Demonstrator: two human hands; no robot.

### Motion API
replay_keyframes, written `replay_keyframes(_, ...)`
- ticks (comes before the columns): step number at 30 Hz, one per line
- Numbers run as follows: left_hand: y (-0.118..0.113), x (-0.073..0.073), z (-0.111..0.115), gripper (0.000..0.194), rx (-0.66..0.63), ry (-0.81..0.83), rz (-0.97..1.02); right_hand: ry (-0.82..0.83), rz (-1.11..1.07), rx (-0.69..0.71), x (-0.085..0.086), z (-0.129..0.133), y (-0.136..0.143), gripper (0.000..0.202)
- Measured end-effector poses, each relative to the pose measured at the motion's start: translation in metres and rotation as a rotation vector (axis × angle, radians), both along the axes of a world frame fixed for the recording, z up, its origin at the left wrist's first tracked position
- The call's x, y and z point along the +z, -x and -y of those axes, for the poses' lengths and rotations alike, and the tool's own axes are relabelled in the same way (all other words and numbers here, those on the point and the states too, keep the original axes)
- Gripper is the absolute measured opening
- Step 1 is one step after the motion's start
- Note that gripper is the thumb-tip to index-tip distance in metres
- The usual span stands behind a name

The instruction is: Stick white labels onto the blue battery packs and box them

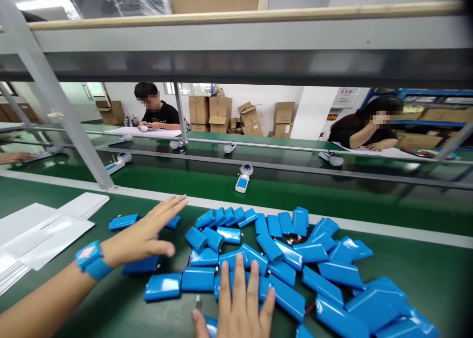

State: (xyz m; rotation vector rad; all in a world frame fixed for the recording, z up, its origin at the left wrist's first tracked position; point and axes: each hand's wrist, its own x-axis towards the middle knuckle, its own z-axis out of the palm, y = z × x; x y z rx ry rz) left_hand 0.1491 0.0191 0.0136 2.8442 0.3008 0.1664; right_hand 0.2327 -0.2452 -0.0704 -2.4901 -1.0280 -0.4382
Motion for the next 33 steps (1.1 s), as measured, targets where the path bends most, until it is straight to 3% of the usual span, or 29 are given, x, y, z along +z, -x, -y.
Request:
replay_keyframes(2,-0.041,0.006,0.027,0.086,-0.062,-0.011,0.016,-0.039,-0.051,-0.008,0.0,-0.015,0.004,0.095)
replay_keyframes(4,-0.085,0.005,0.052,0.077,-0.139,-0.067,0.0,-0.051,-0.062,0.076,-0.008,-0.02,0.002,0.1)
replay_keyframes(6,-0.122,0.0,0.068,0.073,-0.225,-0.103,-0.009,-0.028,-0.026,0.209,-0.016,-0.014,-0.009,0.076)
replay_keyframes(8,-0.143,-0.006,0.075,0.074,-0.3,-0.128,-0.013,0.015,0.042,0.256,-0.017,0.005,-0.031,0.048)
replay_keyframes(10,-0.148,-0.009,0.075,0.084,-0.355,-0.159,-0.02,0.069,0.102,0.164,-0.009,0.032,-0.059,0.05)
replay_keyframes(12,-0.141,-0.008,0.068,0.093,-0.4,-0.193,-0.045,0.138,0.106,0.079,0.003,0.058,-0.089,0.077)
replay_keyframes(15,-0.121,-0.005,0.049,0.096,-0.441,-0.223,-0.131,0.299,-0.112,0.127,0.013,0.08,-0.12,0.104)
replay_keyframes(19,-0.091,-0.006,0.019,0.095,-0.399,-0.223,-0.242,0.371,-0.344,0.258,0.008,0.069,-0.128,0.09)
replay_keyframes(23,-0.076,-0.005,0.009,0.093,-0.307,-0.202,-0.272,0.255,-0.412,0.392,0.017,0.051,-0.121,0.104)
replay_keyframes(25,-0.083,-0.002,0.024,0.092,-0.242,-0.21,-0.222,0.203,-0.44,0.45,0.028,0.051,-0.12,0.1)
replay_keyframes(27,-0.1,-0.001,0.054,0.09,-0.255,-0.202,-0.144,0.155,-0.437,0.423,0.035,0.062,-0.124,0.091)
replay_keyframes(31,-0.138,-0.007,0.125,0.076,-0.53,-0.101,-0.14,0.162,-0.119,-0.025,0.026,0.116,-0.151,0.081)
replay_keyframes(33,-0.146,-0.01,0.143,0.072,-0.603,-0.088,-0.176,0.146,0.082,-0.145,0.014,0.148,-0.173,0.076)
